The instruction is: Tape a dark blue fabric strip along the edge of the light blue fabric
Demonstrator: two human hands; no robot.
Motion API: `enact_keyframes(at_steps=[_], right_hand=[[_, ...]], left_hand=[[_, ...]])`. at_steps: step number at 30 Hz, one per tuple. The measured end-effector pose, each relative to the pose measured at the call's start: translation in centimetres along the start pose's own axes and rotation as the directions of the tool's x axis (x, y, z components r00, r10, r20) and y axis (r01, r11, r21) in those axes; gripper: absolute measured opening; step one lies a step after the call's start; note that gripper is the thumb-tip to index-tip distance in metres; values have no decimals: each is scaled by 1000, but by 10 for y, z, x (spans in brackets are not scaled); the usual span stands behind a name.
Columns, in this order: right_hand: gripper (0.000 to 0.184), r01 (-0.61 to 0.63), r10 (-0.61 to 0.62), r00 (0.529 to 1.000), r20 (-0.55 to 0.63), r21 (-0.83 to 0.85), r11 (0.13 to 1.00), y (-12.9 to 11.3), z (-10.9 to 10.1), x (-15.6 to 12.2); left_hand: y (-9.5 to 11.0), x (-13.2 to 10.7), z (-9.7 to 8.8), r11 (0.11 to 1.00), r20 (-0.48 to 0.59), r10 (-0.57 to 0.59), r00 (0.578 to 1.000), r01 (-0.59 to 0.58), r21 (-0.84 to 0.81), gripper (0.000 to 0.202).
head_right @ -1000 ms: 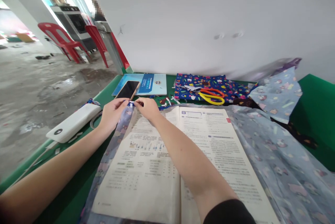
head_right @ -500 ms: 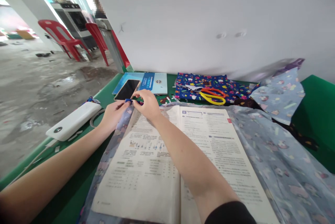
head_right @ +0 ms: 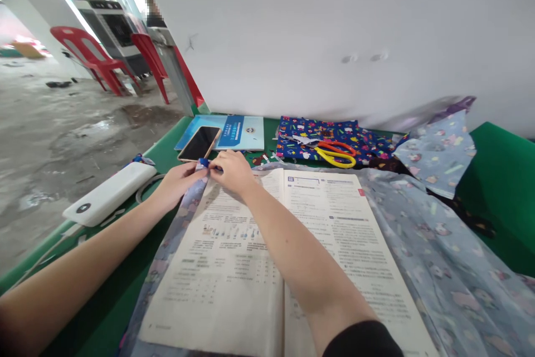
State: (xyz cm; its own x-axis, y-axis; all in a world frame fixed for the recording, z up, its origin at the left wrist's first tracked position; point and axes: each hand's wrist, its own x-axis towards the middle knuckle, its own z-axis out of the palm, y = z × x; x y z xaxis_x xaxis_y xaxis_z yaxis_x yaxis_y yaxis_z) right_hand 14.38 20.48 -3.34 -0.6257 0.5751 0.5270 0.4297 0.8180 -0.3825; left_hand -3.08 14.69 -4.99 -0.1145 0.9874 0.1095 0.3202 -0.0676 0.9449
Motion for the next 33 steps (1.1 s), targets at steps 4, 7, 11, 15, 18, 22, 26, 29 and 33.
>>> enact_keyframes(at_steps=[4, 7, 11, 15, 18, 22, 26, 29, 33], right_hand=[[12, -28, 26, 999, 39, 36, 999, -1, 0, 0], [13, -63, 60, 997, 53, 45, 997, -3, -1, 1], [14, -105, 102, 993, 61, 49, 993, -3, -1, 2], [13, -125, 121, 991, 60, 67, 990, -2, -1, 1], [13, -130, 127, 991, 41, 95, 987, 0, 2, 1], [12, -115, 113, 993, 24, 115, 987, 4, 4, 1], [13, -117, 115, 993, 26, 120, 986, 4, 5, 1], [12, -124, 122, 992, 22, 132, 983, 3, 4, 1], [12, -135, 133, 991, 19, 159, 978, 2, 2, 2]], left_hand=[[-1, -1, -1, 987, -4, 38, 999, -37, 154, 29], [-1, -1, -1, 980, -14, 58, 998, -54, 194, 22], [0, -1, -1, 981, -6, 51, 999, -49, 186, 22], [1, -1, -2, 975, -5, 57, 998, -54, 217, 24], [1, -1, -2, 973, -14, 56, 998, -52, 223, 25], [0, -1, -1, 973, -17, 53, 998, -48, 224, 25], [-1, 0, -1, 973, -11, 48, 999, -44, 226, 23], [-2, 1, 0, 976, -12, 45, 999, -41, 215, 24], [-2, 1, 0, 979, -21, 51, 998, -46, 199, 26]])
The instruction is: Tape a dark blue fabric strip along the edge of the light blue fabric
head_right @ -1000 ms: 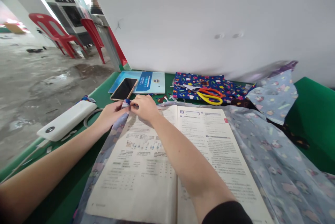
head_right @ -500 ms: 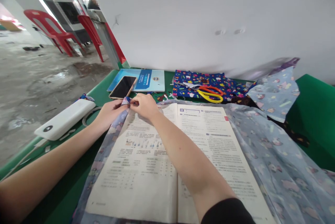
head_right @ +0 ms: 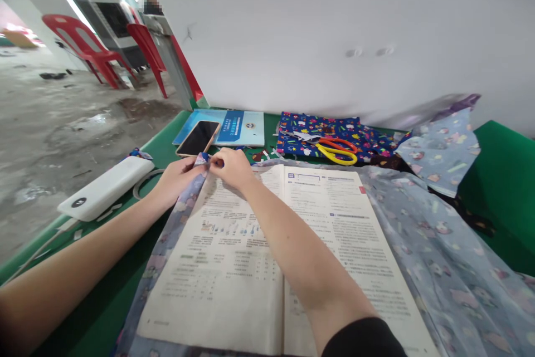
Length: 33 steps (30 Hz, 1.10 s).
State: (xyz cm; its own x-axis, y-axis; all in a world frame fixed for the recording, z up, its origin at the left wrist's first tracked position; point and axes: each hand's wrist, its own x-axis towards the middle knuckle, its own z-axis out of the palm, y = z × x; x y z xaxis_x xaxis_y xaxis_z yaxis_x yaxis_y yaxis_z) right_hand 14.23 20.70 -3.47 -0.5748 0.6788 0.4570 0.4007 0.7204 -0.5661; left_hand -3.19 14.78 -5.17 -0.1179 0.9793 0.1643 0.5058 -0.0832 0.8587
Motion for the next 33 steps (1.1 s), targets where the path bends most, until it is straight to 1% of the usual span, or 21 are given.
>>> enact_keyframes(at_steps=[6, 10, 15, 22, 26, 33], right_hand=[[13, -29, 28, 999, 18, 14, 999, 0, -1, -1], [15, -21, 21, 999, 30, 19, 1000, 1, -2, -1], [16, -46, 45, 998, 48, 9, 999, 0, -3, -1], [15, -52, 51, 998, 43, 34, 998, 2, -3, 0], [15, -78, 76, 996, 51, 51, 996, 2, -2, 0], [13, -143, 139, 989, 41, 120, 982, 2, 0, 1]], left_hand=[[2, -1, -1, 999, 4, -18, 1000, 18, -27, 25], [3, -1, -1, 1000, 2, -27, 1000, 27, -13, 28], [6, -2, -1, 1000, -6, -8, 1000, 8, 1, 27], [9, -2, -2, 999, 9, -7, 1000, 6, 47, 27], [10, -3, -2, 999, 17, -13, 1000, 12, 50, 31], [10, -2, -1, 998, 18, 4, 1000, -5, 66, 30]])
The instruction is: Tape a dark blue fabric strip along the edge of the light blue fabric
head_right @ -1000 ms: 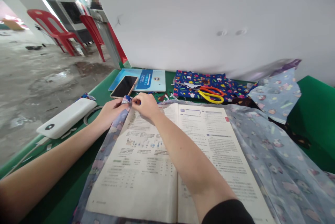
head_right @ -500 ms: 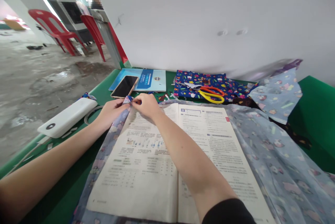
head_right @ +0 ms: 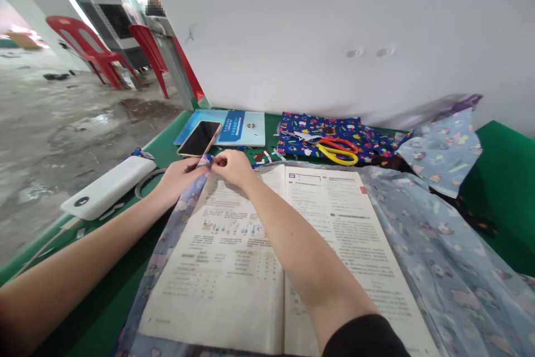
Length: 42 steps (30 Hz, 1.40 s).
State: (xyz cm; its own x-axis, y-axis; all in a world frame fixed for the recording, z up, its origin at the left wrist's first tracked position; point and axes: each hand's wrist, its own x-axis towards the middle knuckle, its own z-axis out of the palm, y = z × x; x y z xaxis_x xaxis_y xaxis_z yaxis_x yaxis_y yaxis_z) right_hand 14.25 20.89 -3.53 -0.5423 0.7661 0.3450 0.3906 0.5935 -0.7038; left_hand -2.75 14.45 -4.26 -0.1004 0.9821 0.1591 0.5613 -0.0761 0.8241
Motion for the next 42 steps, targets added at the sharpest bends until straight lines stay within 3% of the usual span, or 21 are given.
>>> enact_keyframes(at_steps=[9, 16, 25, 36, 42], right_hand=[[13, -29, 27, 999, 25, 76, 997, 2, 0, 0], [17, 39, -39, 998, 53, 3, 999, 2, 1, 1], [15, 15, -15, 1000, -6, -27, 1000, -2, 2, -1], [16, -89, 87, 996, 23, 151, 985, 2, 2, -1], [17, -99, 94, 995, 35, 176, 979, 3, 1, -1]], left_hand=[[-10, 3, 4, 995, -28, -27, 999, 24, -93, 30], [1, 3, 5, 991, -58, -70, 996, 63, -116, 39], [-3, 2, 6, 975, -70, -78, 994, 61, -215, 36], [7, -4, 2, 979, -85, -123, 989, 107, -171, 33], [0, -2, 4, 972, -90, -106, 990, 84, -221, 34]])
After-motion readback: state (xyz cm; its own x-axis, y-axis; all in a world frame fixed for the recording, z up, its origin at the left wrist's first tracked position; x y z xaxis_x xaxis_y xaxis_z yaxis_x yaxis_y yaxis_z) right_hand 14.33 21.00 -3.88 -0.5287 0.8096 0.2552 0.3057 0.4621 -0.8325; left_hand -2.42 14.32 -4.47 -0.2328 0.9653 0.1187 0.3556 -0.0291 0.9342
